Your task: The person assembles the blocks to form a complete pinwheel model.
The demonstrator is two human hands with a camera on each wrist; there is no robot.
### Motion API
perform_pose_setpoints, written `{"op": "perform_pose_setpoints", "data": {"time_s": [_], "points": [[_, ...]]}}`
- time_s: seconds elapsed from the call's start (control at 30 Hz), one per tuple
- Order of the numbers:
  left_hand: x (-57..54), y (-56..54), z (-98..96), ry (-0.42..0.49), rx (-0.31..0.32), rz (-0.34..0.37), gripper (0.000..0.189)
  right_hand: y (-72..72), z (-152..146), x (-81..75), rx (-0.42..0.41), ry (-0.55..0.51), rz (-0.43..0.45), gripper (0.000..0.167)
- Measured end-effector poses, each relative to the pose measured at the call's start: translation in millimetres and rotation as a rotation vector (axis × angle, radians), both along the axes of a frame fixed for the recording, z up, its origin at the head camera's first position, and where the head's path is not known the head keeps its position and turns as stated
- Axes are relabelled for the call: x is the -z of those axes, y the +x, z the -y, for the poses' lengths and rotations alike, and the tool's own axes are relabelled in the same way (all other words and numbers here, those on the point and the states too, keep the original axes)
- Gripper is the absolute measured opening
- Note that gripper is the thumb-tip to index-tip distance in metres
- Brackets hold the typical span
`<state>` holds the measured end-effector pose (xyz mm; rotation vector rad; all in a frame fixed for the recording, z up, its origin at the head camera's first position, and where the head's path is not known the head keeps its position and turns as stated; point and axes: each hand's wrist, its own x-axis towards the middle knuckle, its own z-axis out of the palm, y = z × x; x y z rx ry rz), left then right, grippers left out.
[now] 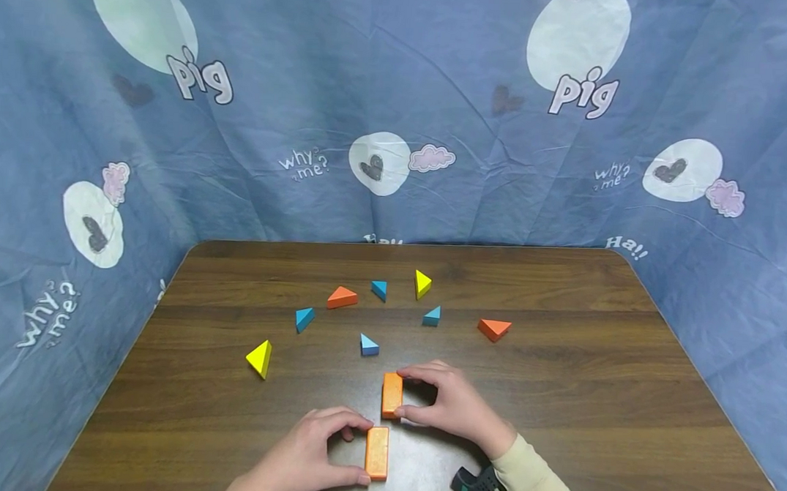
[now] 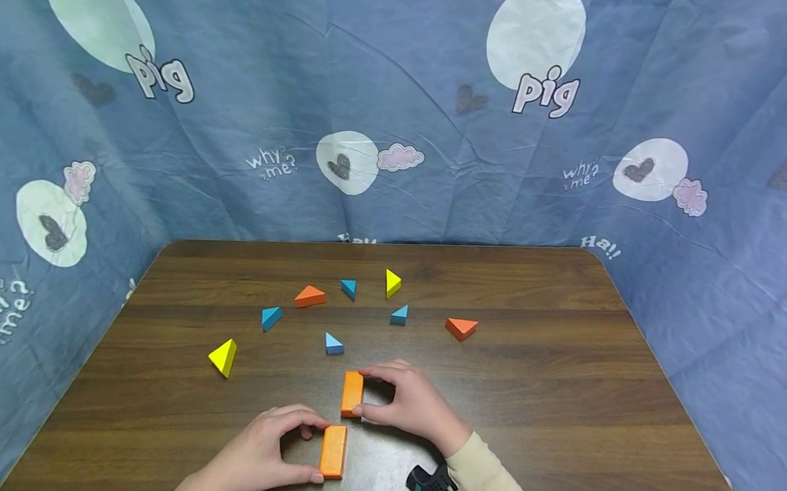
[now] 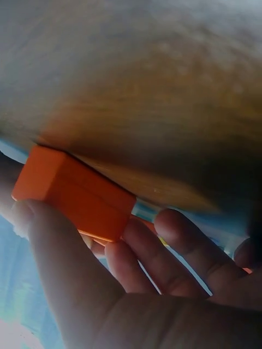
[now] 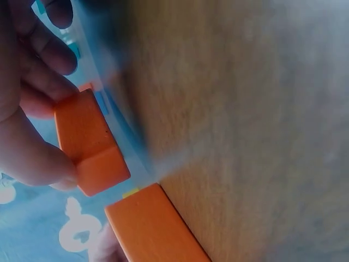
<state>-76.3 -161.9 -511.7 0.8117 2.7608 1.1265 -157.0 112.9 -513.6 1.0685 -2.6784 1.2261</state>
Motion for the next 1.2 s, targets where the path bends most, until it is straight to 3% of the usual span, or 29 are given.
{"op": "perform_pose_setpoints", "data": {"time_s": [0.23,0.67,1.03,1.2], "points": [[3.0,-1.6,-3.1,0.03,0.006,-0.032,0.054,-4.0,6.1,0.8,-0.013,-0.012,-0.023,0.058],[4.1,-2.6,-4.1,0.061,-0.012,-0.047,0.058,-5.2,12.5,0.8,-0.038,0.025,0.045,0.058],[4.8,-2.8,-4.4,0.114,-0.011,-0.098,0.066,-5.1,13.6,2.9,-0.061,0.037,0.031,0.057],[4.5,-2.6,-4.3,0.111,-0.01,-0.09,0.066,-4.2,13.4,3.9,-0.07,0.043,0.03,0.057]]}}
